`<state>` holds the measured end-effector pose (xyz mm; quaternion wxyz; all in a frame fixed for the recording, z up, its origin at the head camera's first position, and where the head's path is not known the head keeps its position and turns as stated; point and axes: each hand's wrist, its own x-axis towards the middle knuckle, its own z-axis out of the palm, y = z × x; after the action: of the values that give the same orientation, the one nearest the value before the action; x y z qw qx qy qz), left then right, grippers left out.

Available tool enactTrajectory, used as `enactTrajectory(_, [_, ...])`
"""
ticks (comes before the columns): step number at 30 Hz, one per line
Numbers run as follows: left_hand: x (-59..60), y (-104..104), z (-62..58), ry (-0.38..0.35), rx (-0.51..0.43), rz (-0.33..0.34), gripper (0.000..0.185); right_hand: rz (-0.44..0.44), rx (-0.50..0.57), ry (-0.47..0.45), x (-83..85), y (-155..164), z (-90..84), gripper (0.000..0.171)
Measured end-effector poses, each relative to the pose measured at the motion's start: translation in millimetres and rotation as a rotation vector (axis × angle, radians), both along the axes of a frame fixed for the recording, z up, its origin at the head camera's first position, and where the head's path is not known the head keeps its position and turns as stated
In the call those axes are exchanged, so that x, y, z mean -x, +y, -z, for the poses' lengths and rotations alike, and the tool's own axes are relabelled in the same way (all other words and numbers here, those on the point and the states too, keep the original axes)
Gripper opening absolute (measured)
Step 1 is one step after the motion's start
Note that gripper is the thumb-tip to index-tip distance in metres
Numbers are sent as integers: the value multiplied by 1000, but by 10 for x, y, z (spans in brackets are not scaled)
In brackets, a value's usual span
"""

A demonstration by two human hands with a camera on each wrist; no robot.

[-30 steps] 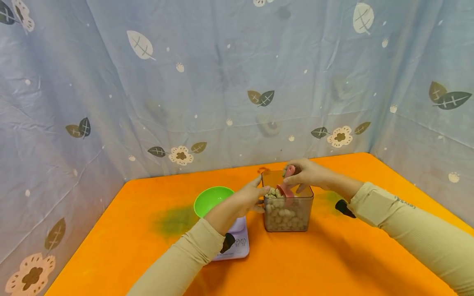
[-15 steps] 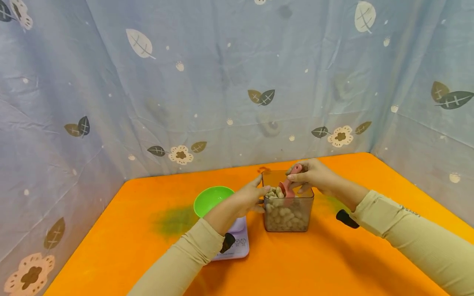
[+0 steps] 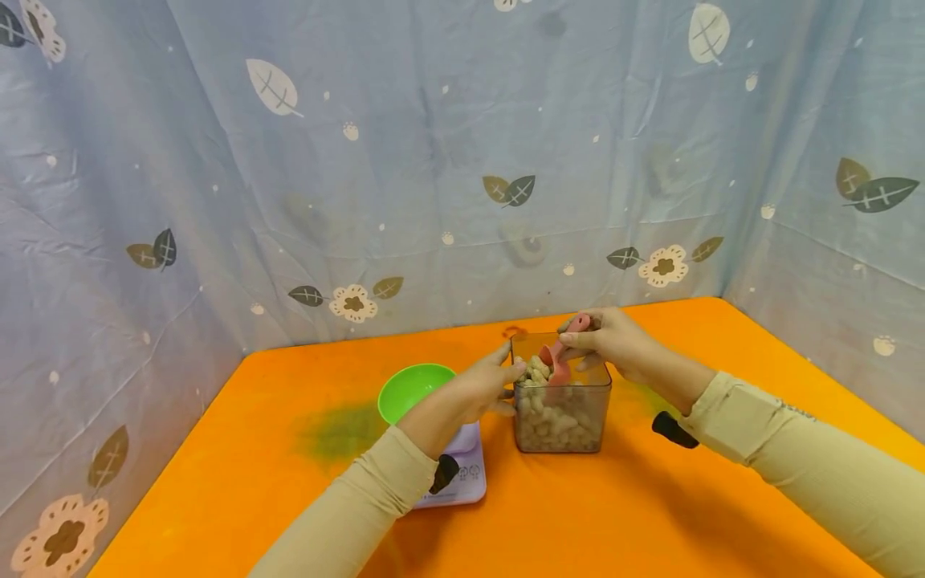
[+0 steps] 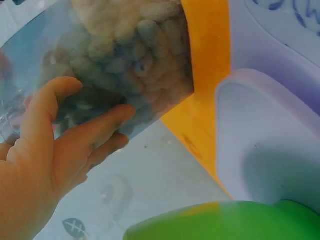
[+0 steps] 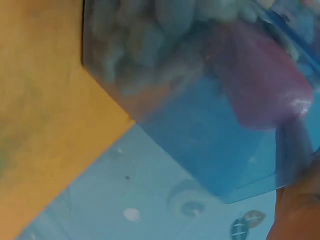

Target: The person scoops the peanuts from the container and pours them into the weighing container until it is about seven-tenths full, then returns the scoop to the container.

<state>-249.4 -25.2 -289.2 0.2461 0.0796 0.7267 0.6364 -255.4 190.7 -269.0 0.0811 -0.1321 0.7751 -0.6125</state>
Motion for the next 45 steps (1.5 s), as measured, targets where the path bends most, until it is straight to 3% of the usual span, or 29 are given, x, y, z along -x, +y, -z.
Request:
enactTrajectory(6, [14, -6, -4, -3, -4, 5, 62, 35, 280, -114, -37, 82, 65, 13])
enactTrajectory(19, [19, 4, 2, -1, 25, -12, 63, -42, 625, -245, -38, 333, 178, 24])
enactTrajectory(26, [-10, 14, 12, 38, 45, -29, 61, -122, 789, -263, -47, 475, 278, 27])
enactTrajectory(36, [-89, -48, -18, 102, 26, -51, 61, -270, 943, -242, -68, 617, 310, 31])
enactTrajectory(45, [-214, -413, -52, 249, -22, -85, 56, -296, 973, -249, -118, 536, 201, 33])
